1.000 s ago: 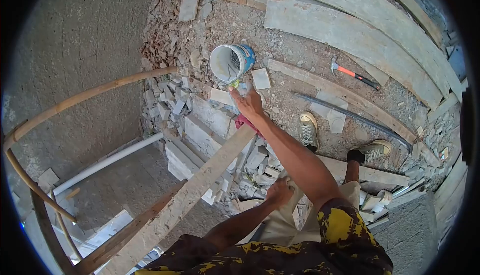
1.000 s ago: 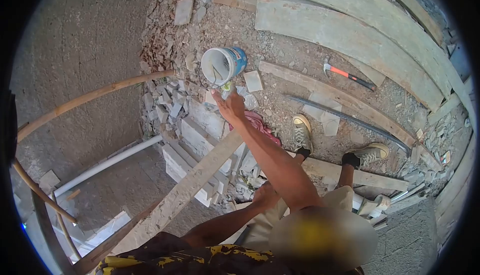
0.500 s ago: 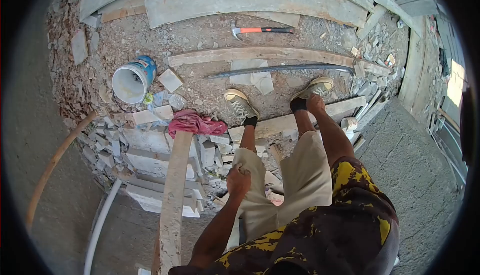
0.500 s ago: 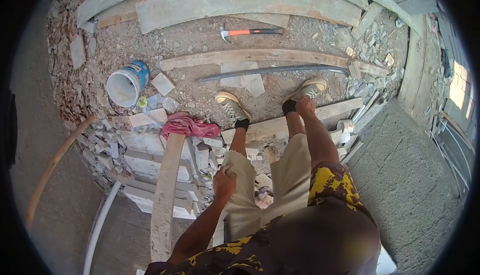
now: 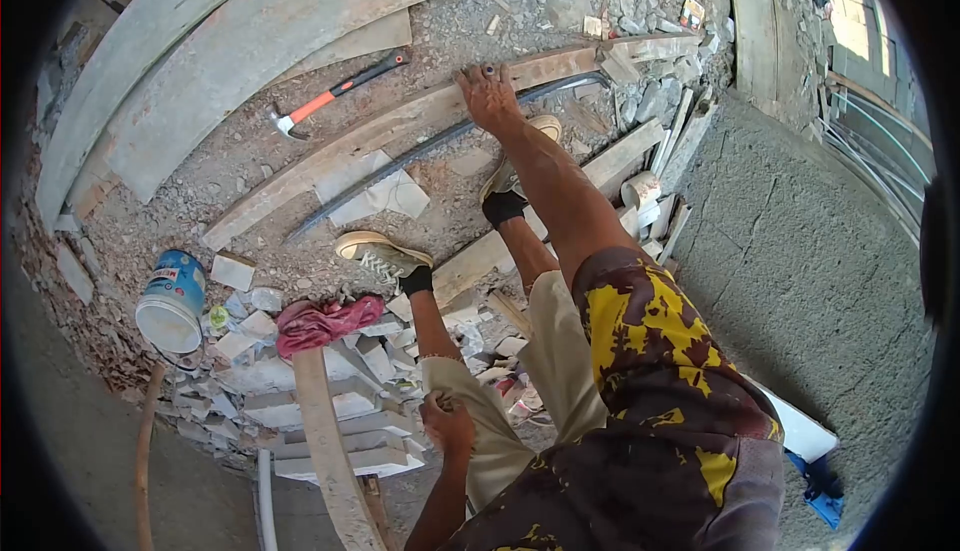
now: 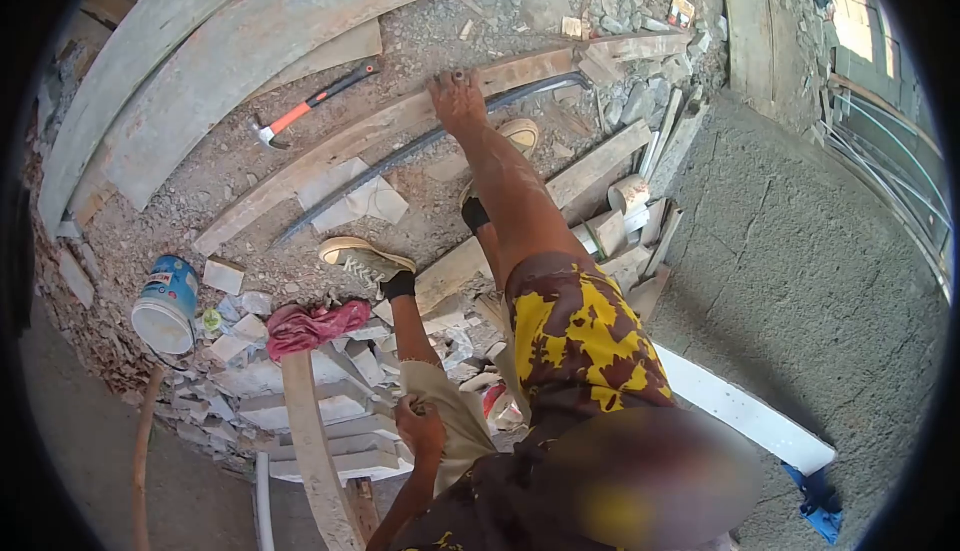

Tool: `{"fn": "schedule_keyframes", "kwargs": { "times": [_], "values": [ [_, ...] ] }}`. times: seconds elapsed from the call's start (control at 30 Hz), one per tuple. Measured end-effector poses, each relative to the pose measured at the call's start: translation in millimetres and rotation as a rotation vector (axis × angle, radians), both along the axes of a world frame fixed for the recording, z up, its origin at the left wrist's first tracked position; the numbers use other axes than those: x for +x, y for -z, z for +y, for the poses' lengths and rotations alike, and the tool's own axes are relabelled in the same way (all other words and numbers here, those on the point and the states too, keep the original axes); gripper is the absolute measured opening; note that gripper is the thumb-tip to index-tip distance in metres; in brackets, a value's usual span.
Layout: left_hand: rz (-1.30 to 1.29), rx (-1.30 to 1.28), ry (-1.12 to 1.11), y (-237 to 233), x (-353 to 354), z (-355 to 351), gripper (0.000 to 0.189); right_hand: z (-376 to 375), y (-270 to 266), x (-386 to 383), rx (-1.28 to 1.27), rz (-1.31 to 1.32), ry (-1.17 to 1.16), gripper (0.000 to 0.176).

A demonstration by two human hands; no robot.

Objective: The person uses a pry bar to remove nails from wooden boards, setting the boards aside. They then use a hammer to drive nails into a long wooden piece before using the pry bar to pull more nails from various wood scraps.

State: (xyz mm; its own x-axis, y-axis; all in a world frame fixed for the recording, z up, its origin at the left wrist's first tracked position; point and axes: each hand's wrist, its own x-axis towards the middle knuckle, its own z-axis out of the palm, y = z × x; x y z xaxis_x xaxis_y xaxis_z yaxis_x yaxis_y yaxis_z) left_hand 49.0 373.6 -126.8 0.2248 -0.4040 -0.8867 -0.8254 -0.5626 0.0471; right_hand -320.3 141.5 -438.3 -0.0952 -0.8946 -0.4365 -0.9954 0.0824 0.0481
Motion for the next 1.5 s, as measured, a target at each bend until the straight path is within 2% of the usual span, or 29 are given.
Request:
{"fn": "schedule_keyframes", "kwargs": {
  "times": [0.03, 0.07, 0.13, 0.23, 0.4, 0.47, 0.5, 0.6, 0.63, 0.67, 0.7, 0.77, 0.83, 0.87, 0.9, 0.97, 1.03, 1.1, 1.13, 1.17, 1.2, 1.27, 1.3, 1.4, 1.43, 1.47, 1.5],
  "values": [
    [-0.06, 0.04, 0.044, 0.9, -9.0, 5.0, 0.035, -3.0, 0.4, -4.4, 0.129, 0.017, -0.021, 0.045],
    [-0.123, 0.082, 0.085, -0.2, -19.3, 7.7, 0.036, 2.5, 9.3, -10.6, 0.145, 0.013, -0.024, 0.045],
    [-0.146, 0.132, 0.057, 2.1, -35.8, 8.3, 0.036, 12.5, 20.3, -24.5, -0.011, -0.009, -0.179, 0.043],
    [-0.179, 0.12, 0.047, -1.8, -49.0, 8.2, 0.037, 6.3, 10.9, -34.5, -0.089, -0.121, -0.168, 0.04],
    [-0.124, 0.034, 0.103, 4.5, -55.4, 13.1, 0.037, -18.7, -62.0, -47.7, -0.229, -0.212, -0.208, 0.031],
    [-0.199, 0.111, 0.051, -2.3, -65.3, -6.0, 0.038, -38.0, -98.6, -52.8, -0.132, -0.246, -0.251, 0.026],
    [-0.174, 0.069, 0.066, 0.5, -60.3, -4.3, 0.038, -43.8, -115.0, -58.1, -0.141, -0.232, -0.239, 0.026],
    [-0.096, 0.016, 0.004, 1.8, -49.2, -14.2, 0.047, -55.3, -152.9, -71.7, -0.251, -0.293, -0.262, 0.035],
    [-0.087, 0.002, 0.015, 9.8, -43.0, -16.1, 0.047, -56.7, -163.6, -76.7, -0.28, -0.345, -0.294, 0.044],
    [-0.064, -0.234, 0.117, 24.4, -31.0, -14.4, 0.051, -58.3, -174.8, -79.6, -0.31, -0.397, -0.326, 0.053],
    [-0.043, -0.471, 0.214, 23.6, -31.5, -29.2, 0.055, -63.2, -195.3, -80.6, -0.327, -0.387, -0.321, 0.053],
    [0.25, -0.419, -0.407, 18.8, -54.1, -84.9, 0.066, -70.4, -241.0, -77.7, -0.179, -0.439, -0.289, 0.067],
    [0.565, -0.386, -0.836, -1.9, -78.7, -148.6, 0.076, -69.4, -280.4, -69.2, -0.199, -0.51, -0.263, 0.066],
    [0.711, -0.391, -0.939, -14.0, -90.2, -179.9, 0.081, -72.1, -307.6, -63.8, -0.202, -0.583, -0.243, 0.065],
    [0.86, -0.395, -1.04, -28.6, -101.9, -209.9, 0.087, -75.6, -335.9, -59.3, -0.05, -0.606, -0.256, 0.068],
    [1.032, -0.468, -1.281, -73.5, -129.6, -263.2, 0.088, -71.8, -372.0, -39.9, -0.051, -0.678, -0.259, 0.071],
    [1.231, -0.604, -1.303, -105.6, -130.9, -293.0, 0.074, -64.0, -401.3, -16.4, -0.055, -0.684, -0.306, 0.073],
    [1.159, -0.659, -1.409, -143.1, -120.2, -308.5, 0.069, -69.1, -460.7, 8.4, 0.017, -0.798, -0.295, 0.072],
    [1.148, -0.68, -1.46, -161.7, -110.1, -310.3, 0.063, -69.9, -485.8, 19.3, -0.03, -0.829, -0.306, 0.071],
    [1.188, -0.627, -1.504, -190.7, -96.8, -312.8, 0.057, -70.7, -513.2, 35.2, 0.021, -0.781, -0.271, 0.07],
    [1.144, -0.67, -1.525, -203.6, -82.6, -312.1, 0.064, -71.2, -537.9, 48.9, 0.008, -0.834, -0.272, 0.07],
    [1.17, -0.734, -1.511, -243.4, -56.6, -313.4, 0.044, -64.1, -571.4, 81.9, -0.009, -0.814, -0.245, 0.07],
    [1.156, -0.715, -1.475, -266.9, -41.7, -311.4, 0.041, -60.4, -592.8, 96.2, -0.1, -0.876, -0.259, 0.067],
    [1.079, -0.815, -1.393, -328.0, -17.7, -301.1, 0.046, -48.6, -625.1, 127.4, -0.087, -0.995, -0.259, 0.061],
    [1.073, -0.923, -1.411, -345.4, -7.7, -294.2, 0.046, -43.7, -634.2, 131.8, -0.025, -1.037, -0.249, 0.062],
    [1.072, -0.926, -1.316, -360.1, -0.1, -287.8, 0.053, -42.2, -641.0, 136.3, 0.04, -1.071, -0.233, 0.063],
    [1.063, -0.922, -1.221, -376.4, 6.2, -282.6, 0.059, -44.3, -648.4, 146.1, 0.026, -1.094, -0.316, 0.063]
  ]
}}
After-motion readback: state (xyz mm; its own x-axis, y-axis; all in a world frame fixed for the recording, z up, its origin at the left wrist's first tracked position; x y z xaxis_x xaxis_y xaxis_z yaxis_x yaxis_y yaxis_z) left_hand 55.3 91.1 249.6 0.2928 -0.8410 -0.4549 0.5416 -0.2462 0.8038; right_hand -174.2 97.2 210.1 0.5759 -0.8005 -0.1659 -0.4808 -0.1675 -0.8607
